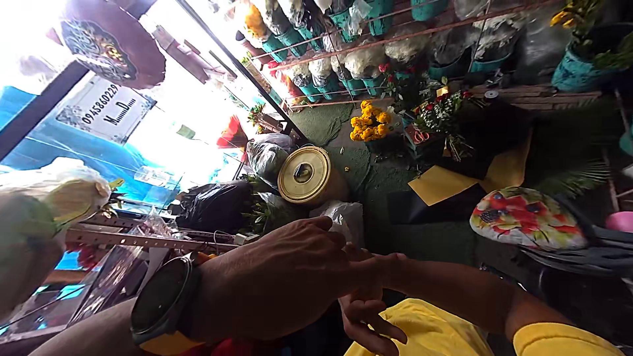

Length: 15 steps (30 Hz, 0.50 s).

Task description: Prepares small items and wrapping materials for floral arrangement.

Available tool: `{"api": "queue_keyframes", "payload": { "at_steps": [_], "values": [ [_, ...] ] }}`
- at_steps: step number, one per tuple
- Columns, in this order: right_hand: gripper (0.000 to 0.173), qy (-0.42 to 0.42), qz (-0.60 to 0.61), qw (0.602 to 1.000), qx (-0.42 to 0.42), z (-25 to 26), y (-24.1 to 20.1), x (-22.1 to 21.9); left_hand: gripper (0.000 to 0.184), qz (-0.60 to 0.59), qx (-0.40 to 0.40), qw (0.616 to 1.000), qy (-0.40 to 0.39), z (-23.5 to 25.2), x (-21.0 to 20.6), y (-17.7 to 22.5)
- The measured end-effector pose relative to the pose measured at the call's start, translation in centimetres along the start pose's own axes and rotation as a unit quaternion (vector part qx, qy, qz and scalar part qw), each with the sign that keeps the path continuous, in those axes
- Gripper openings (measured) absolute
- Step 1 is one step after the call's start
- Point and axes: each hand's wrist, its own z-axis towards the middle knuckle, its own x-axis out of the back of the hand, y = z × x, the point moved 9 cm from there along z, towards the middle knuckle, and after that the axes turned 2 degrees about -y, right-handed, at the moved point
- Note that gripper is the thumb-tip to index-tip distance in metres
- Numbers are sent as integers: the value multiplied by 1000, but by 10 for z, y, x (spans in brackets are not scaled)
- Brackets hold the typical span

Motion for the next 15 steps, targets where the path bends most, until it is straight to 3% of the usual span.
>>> {"api": "queue_keyframes", "payload": {
  "at_steps": [2,8,15],
  "values": [
    [33,-21,-1,998,53,7,3,-8,76,17,19,1000,-2,2,-1,-4],
    [59,68,10,996,-57,13,10,-6,66,27,51,998,20,1,-8,-18],
    [57,61,19,997,-53,15,18,-2,60,35,67,997,27,-1,-14,-18]
  ]
}}
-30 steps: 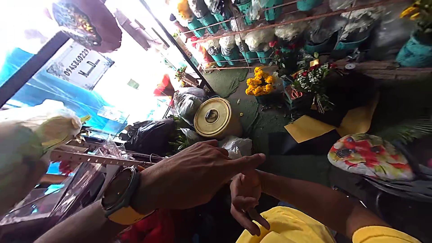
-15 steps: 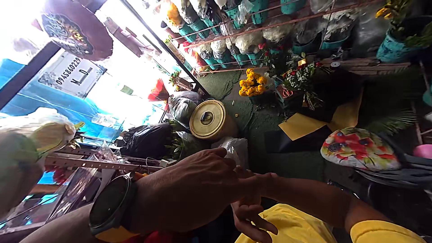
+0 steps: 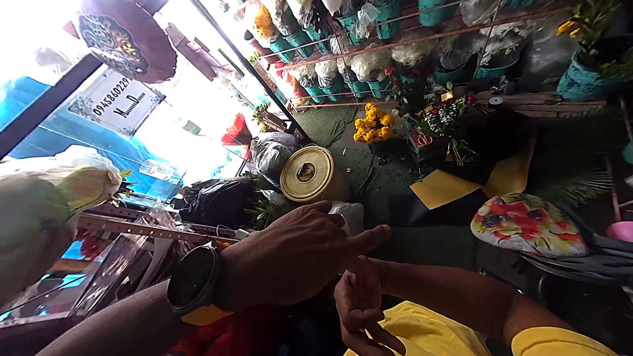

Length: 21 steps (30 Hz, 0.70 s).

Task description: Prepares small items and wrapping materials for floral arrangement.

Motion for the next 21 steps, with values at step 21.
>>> {"api": "queue_keyframes", "payload": {
  "at_steps": [21],
  "values": [
    [57,-21,-60,998,0,8,-16,-14,64,21,-9,999,31,-19,14,27]
  ]
}}
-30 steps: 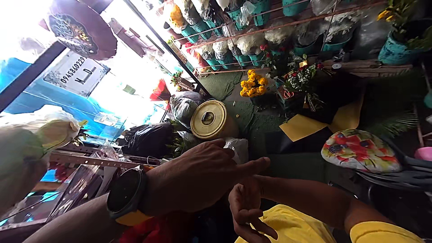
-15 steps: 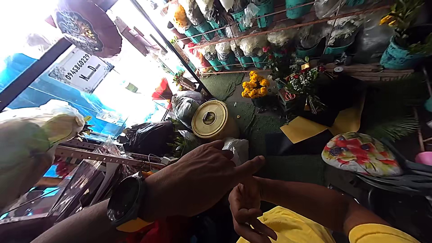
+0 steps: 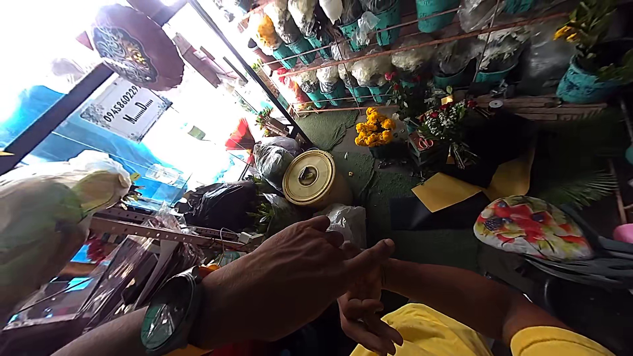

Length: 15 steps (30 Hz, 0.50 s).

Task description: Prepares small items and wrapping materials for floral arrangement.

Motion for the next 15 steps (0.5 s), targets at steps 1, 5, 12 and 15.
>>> {"api": "queue_keyframes", "payload": {
  "at_steps": [1,5,12,15],
  "values": [
    [55,-2,-6,1000,30,2,-4,-4,64,0,2,1000,-2,1,1,0],
    [58,13,6,1000,25,-3,4,5,69,29,8,999,-11,3,0,-4],
    [58,20,-19,1000,-3,3,16,3,67,41,18,999,-4,7,-5,-9],
    [58,32,40,998,-42,0,17,9,68,41,22,999,-5,7,-5,-12]
  ]
}}
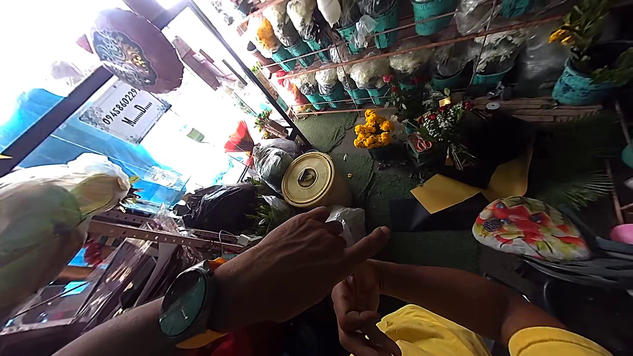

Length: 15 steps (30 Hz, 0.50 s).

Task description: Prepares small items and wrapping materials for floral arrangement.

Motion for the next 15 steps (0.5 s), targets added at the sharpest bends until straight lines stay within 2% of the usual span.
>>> {"api": "queue_keyframes", "payload": {
  "at_steps": [5,11,13,15],
  "values": [
    [63,19,15,999,-25,-1,0,5,65,28,12,999,17,0,1,-3],
    [62,5,4,1000,-9,1,-3,8,68,54,28,998,34,0,-3,-10],
    [62,20,-44,998,32,12,-16,-7,68,61,33,997,39,1,-3,-12],
    [70,37,-128,988,74,24,-32,-27,67,68,28,996,46,2,-4,-12]
  ]
}}
